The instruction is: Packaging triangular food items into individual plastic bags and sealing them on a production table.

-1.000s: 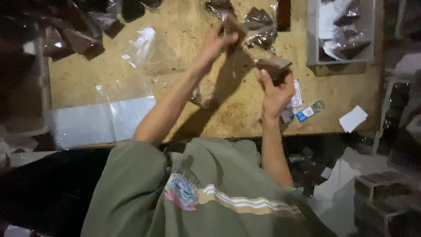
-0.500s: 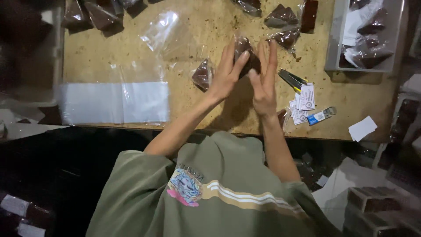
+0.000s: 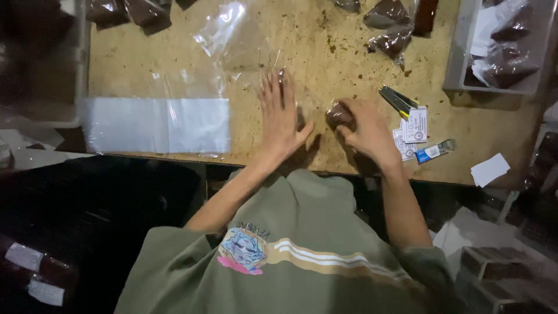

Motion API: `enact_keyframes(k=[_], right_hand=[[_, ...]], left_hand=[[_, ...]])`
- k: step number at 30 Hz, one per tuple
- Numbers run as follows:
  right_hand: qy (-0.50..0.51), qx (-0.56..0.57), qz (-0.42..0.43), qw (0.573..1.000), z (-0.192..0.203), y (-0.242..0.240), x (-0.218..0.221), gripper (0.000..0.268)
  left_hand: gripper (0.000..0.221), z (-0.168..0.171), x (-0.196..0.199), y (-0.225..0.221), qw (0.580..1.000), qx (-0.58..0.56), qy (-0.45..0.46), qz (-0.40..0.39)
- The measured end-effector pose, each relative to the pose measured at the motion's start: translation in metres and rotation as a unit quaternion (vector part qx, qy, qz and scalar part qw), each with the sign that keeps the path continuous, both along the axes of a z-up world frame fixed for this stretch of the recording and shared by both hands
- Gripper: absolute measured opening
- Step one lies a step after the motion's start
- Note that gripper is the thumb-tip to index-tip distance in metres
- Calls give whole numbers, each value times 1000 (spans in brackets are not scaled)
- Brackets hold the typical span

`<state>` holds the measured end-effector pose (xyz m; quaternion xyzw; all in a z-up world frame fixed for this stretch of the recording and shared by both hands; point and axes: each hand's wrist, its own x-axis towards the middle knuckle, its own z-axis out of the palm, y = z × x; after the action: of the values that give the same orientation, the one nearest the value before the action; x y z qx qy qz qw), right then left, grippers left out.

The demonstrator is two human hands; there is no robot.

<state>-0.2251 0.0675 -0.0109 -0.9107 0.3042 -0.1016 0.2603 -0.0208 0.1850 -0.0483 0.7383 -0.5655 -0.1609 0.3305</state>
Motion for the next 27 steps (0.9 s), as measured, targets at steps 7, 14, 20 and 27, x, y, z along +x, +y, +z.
enact_keyframes(k=[7,14,20,27], right_hand=[[8,320,-67,945,27,10,37,107],[-168,292,43,940,-66,2,48,100],[-170,280,-99,940,-91,18,87,45],[16,112,-158,981,-42,29,92,44]], left_hand=[[67,-51,-3,-6,990,-1,-139,36],[134,24,33,-8,989,148,-2,-26],[140,-52,49,-25,984,162,8,-74],[122,-5,55,-31,977,129,-135,-99]])
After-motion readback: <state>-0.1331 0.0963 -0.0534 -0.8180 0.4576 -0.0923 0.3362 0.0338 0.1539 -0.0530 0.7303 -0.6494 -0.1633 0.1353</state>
